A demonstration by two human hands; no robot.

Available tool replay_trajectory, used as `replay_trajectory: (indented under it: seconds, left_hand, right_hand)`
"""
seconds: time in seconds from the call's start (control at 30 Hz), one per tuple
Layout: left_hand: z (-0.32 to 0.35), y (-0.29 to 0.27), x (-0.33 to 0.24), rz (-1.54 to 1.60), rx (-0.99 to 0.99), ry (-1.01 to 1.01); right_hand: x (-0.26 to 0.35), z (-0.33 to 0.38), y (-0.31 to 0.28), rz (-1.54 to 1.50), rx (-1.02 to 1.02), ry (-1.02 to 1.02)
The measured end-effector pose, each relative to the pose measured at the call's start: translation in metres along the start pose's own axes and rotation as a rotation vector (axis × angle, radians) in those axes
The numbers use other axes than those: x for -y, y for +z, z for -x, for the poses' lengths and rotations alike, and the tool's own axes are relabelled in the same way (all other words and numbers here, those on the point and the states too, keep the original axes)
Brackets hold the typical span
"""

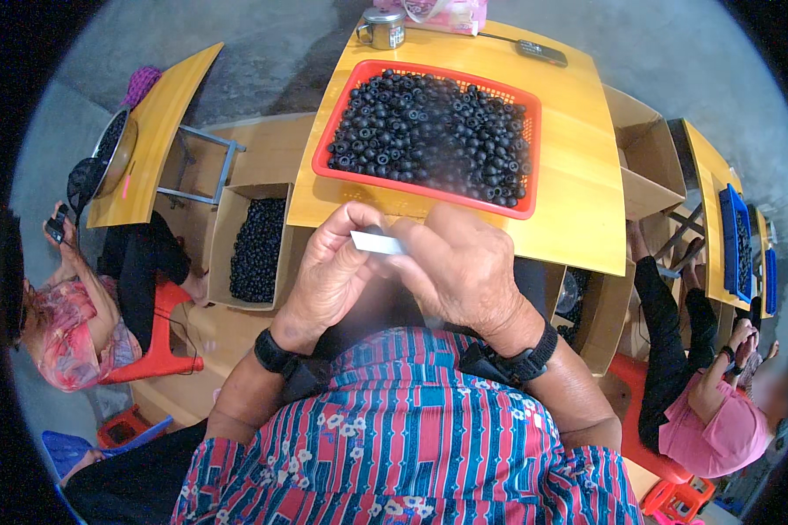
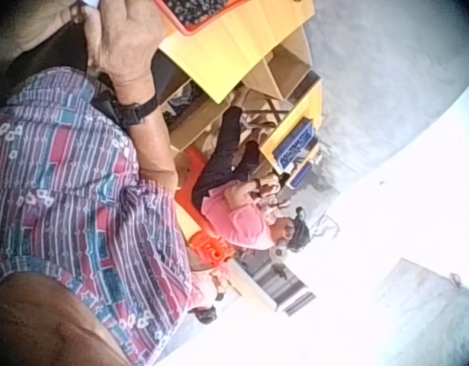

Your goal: Sorting and cleaning dark berries or grapes from a tray into a shipping box.

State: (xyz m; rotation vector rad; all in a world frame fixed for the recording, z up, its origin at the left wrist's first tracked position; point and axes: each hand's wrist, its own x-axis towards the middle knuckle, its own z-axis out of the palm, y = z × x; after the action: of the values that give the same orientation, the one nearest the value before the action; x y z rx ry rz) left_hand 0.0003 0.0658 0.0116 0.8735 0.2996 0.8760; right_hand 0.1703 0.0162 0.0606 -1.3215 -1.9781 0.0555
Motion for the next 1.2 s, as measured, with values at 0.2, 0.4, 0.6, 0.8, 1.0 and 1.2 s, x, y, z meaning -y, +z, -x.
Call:
replay_trajectory:
  seconds: [0.2,0.4,0.6,0.8,1.0,1.2]
  left_hand:
    - [0.002,0.000,0.000,-0.028,-0.002,0.015]
    - [0.002,-0.003,-0.004,0.000,0.019,-0.047]
    - [0.001,-0.003,-0.004,-0.085,0.018,0.007]
    - [0.003,-0.001,-0.004,-0.121,0.017,0.005]
    - [0.001,-0.002,0.001,-0.023,-0.005,0.000]
    - [0.002,-0.004,0.006,0.002,-0.066,-0.042]
  right_hand:
    - [0.001,0.001,-0.001,0.035,-0.003,-0.034]
    - [0.000,0.001,0.000,-0.010,0.001,0.005]
    - [0.000,0.001,0.000,-0.025,0.007,0.009]
    - [-0.011,-0.003,-0.002,-0.100,0.002,0.121]
    - [-0.016,0.002,0.000,-0.378,-0.036,0.220]
    - [0.001,-0.005,0.011,-0.371,-0.060,0.132]
